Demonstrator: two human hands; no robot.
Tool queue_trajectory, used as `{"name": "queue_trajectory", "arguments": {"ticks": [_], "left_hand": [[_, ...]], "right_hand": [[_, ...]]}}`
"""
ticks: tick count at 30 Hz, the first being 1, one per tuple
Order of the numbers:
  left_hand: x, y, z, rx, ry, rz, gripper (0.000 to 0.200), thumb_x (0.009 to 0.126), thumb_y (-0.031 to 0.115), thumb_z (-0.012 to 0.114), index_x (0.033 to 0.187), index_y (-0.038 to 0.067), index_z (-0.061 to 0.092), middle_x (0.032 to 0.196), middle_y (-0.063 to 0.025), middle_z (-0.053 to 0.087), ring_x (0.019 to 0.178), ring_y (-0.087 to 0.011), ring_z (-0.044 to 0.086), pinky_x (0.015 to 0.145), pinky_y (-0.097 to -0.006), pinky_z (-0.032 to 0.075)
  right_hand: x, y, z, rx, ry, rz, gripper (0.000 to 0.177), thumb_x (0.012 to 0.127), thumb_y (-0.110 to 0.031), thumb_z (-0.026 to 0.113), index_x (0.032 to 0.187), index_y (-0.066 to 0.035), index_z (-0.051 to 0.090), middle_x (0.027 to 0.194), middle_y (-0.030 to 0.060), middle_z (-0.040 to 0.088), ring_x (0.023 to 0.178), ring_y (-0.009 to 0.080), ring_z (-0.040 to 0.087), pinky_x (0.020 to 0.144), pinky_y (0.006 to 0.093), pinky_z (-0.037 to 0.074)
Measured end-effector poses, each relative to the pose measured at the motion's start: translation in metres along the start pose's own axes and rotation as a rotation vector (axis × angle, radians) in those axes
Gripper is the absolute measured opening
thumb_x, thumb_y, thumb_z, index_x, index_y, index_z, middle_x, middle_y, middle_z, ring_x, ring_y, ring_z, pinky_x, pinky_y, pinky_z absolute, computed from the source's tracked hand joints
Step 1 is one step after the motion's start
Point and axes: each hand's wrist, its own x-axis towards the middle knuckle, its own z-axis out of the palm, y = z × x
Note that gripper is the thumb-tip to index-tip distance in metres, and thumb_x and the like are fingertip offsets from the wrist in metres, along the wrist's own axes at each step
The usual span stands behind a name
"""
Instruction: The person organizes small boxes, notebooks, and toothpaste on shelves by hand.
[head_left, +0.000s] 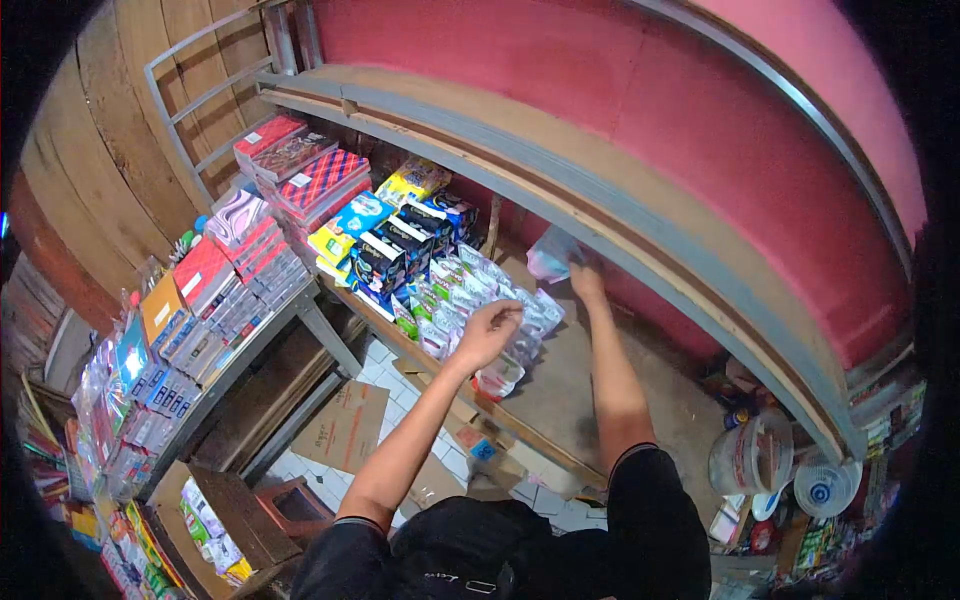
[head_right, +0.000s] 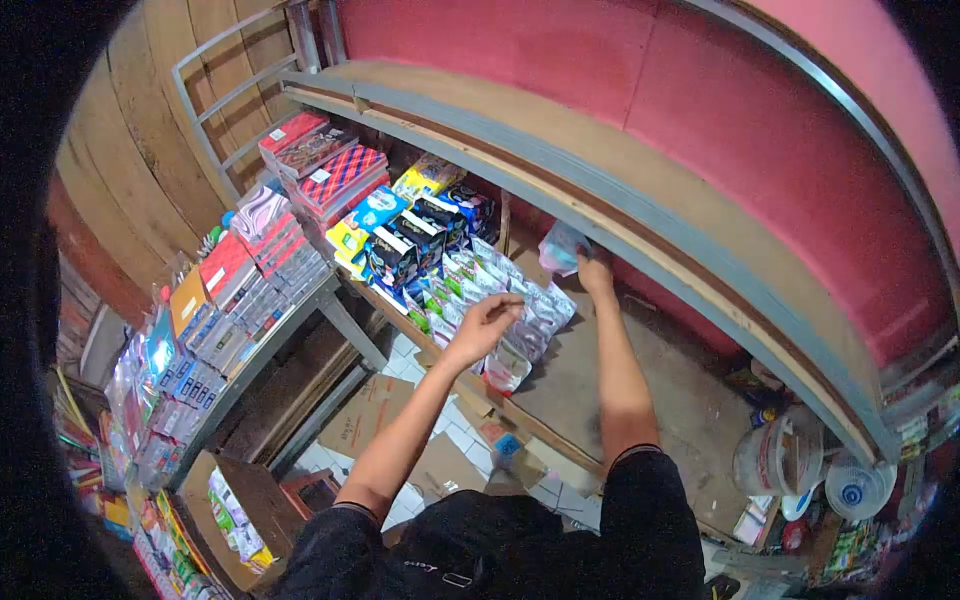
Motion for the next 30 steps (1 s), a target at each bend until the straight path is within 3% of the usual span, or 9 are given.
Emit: {"name": "queue_trajectory", "arguments": {"ticks": [4, 8, 12, 17, 20, 24, 28, 29, 30], "left_hand": [[0.055, -0.035, 0.02, 0.181, 0.096, -0.041, 0.032, 0.094, 0.014, 0.054, 0.121, -0.002, 0.056, 0.101, -0.0057, 0.063, 0.091, -0.0112, 0.058, 0.083, -0.0268, 0.047], [0.137, -0.109, 0.01, -0.371, 0.082, -0.457, 0.044, 0.095, 0.03, 0.044, 0.127, 0.0, 0.049, 0.107, -0.008, 0.055, 0.097, -0.0184, 0.05, 0.086, -0.0305, 0.043], [0.162, -0.092, 0.015, -0.706, 0.21, -0.557, 0.044, 0.095, 0.036, 0.04, 0.127, 0.006, 0.047, 0.12, -0.0096, 0.049, 0.106, -0.0209, 0.045, 0.089, -0.0326, 0.041], [0.173, -0.093, 0.029, -0.783, 0.326, -0.574, 0.044, 0.095, 0.044, 0.039, 0.123, 0.011, 0.045, 0.091, -0.0052, 0.048, 0.079, -0.0205, 0.053, 0.072, -0.0366, 0.047], [0.176, -0.109, 0.029, -0.772, 0.303, -0.672, 0.042, 0.094, 0.047, 0.04, 0.117, 0.012, 0.048, 0.09, -0.0057, 0.049, 0.076, -0.0208, 0.052, 0.07, -0.0353, 0.046], [0.161, -0.099, 0.021, -0.602, 0.162, -0.583, 0.043, 0.094, 0.047, 0.04, 0.109, 0.008, 0.053, 0.09, -0.0058, 0.049, 0.083, -0.0222, 0.053, 0.077, -0.0336, 0.044], [0.114, -0.077, 0.006, -0.533, 0.228, -0.507, 0.05, 0.095, 0.038, 0.042, 0.127, 0.0, 0.048, 0.128, -0.0158, 0.052, 0.107, -0.0246, 0.053, 0.094, -0.035, 0.042], [0.097, -0.075, -0.006, -0.547, 0.124, -0.45, 0.057, 0.095, 0.037, 0.044, 0.138, 0.0, 0.04, 0.145, -0.0191, 0.036, 0.125, -0.0273, 0.042, 0.107, -0.0362, 0.029], [0.079, -0.071, -0.014, -0.481, 0.131, -0.458, 0.055, 0.094, 0.039, 0.046, 0.134, 0.001, 0.045, 0.139, -0.0168, 0.044, 0.124, -0.0264, 0.045, 0.106, -0.036, 0.032]], "right_hand": [[0.009, 0.022, 0.029, -0.183, -0.195, 0.102, 0.064, 0.088, -0.038, 0.06, 0.139, -0.006, 0.039, 0.143, 0.0253, 0.036, 0.132, 0.0436, 0.034, 0.11, 0.0463, 0.028], [0.016, 0.037, 0.055, -0.144, -0.382, 0.066, 0.068, 0.089, -0.043, 0.056, 0.143, -0.008, 0.035, 0.149, 0.0242, 0.028, 0.138, 0.0424, 0.024, 0.114, 0.0454, 0.02], [0.002, 0.015, 0.058, -0.27, -0.476, 0.125, 0.059, 0.092, -0.04, 0.053, 0.139, -0.007, 0.042, 0.143, 0.0225, 0.04, 0.135, 0.038, 0.034, 0.112, 0.0435, 0.026], [-0.007, 0.014, 0.059, 0.136, -0.606, 0.078, 0.04, 0.092, -0.013, 0.055, 0.132, -0.011, 0.052, 0.133, 0.0195, 0.052, 0.126, 0.0337, 0.047, 0.108, 0.0401, 0.032], [-0.01, 0.004, 0.06, 0.072, -0.555, 0.07, 0.039, 0.092, -0.014, 0.056, 0.13, -0.009, 0.053, 0.132, 0.0195, 0.053, 0.126, 0.0324, 0.047, 0.107, 0.0389, 0.033], [-0.007, 0.0, 0.057, 0.13, -0.622, 0.125, 0.035, 0.089, -0.016, 0.06, 0.122, -0.005, 0.059, 0.126, 0.0187, 0.058, 0.117, 0.0315, 0.055, 0.102, 0.038, 0.039], [-0.007, 0.005, 0.055, 0.203, -0.66, 0.082, 0.037, 0.085, -0.014, 0.063, 0.12, -0.003, 0.06, 0.12, 0.0164, 0.063, 0.106, 0.0303, 0.061, 0.095, 0.0369, 0.045], [-0.007, -0.004, 0.048, 0.231, -0.647, 0.074, 0.039, 0.084, -0.014, 0.064, 0.121, -0.002, 0.06, 0.119, 0.0164, 0.063, 0.104, 0.0298, 0.062, 0.093, 0.0364, 0.046], [-0.008, -0.01, 0.042, 0.257, -0.637, 0.066, 0.04, 0.083, -0.014, 0.064, 0.121, -0.001, 0.059, 0.118, 0.0163, 0.064, 0.102, 0.0292, 0.063, 0.092, 0.0358, 0.047]]}}
